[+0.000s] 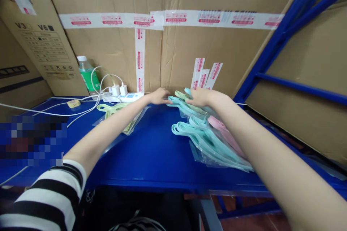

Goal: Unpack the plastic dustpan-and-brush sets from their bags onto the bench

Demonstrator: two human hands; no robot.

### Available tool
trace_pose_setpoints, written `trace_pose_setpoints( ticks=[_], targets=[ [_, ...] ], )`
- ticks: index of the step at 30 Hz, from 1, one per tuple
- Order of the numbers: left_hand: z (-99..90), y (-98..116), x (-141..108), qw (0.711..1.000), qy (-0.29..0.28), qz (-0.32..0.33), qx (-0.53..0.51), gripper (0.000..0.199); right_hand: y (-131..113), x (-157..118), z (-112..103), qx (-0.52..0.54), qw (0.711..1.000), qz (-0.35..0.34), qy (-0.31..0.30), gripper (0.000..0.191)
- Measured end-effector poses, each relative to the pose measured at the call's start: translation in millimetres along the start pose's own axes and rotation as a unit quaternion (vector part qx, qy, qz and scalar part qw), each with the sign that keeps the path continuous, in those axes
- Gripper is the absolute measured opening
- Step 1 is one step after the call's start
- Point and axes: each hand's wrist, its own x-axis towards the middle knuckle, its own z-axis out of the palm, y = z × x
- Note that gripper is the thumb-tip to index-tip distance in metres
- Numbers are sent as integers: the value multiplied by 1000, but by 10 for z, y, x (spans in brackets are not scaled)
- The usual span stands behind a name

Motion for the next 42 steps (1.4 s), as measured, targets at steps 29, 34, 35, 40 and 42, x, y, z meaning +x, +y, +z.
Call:
trace_pose_setpoints(
  ticks=[29, 34, 35, 40, 42],
  targets=[
    [-443, -1108, -2415, 995, -37, -83, -37, 20, -1804, -191, 704, 157, 977, -132, -57, 38],
    [-494, -1083, -2459, 994, -39, -87, -55, 21, -1793, -188, 757, 245, 961, -123, -37, 38],
    [-497, -1076, -2459, 994, -44, -88, -57, 22, -1790, -188, 773, 264, 957, -117, -35, 37],
    [-502, -1064, -2450, 993, -55, -96, -52, 22, -1829, -202, 831, 286, 952, -102, -37, 37],
    [-500, -1071, -2447, 993, -56, -94, -53, 22, -1869, -211, 826, 284, 954, -85, -47, 41]
  ],
)
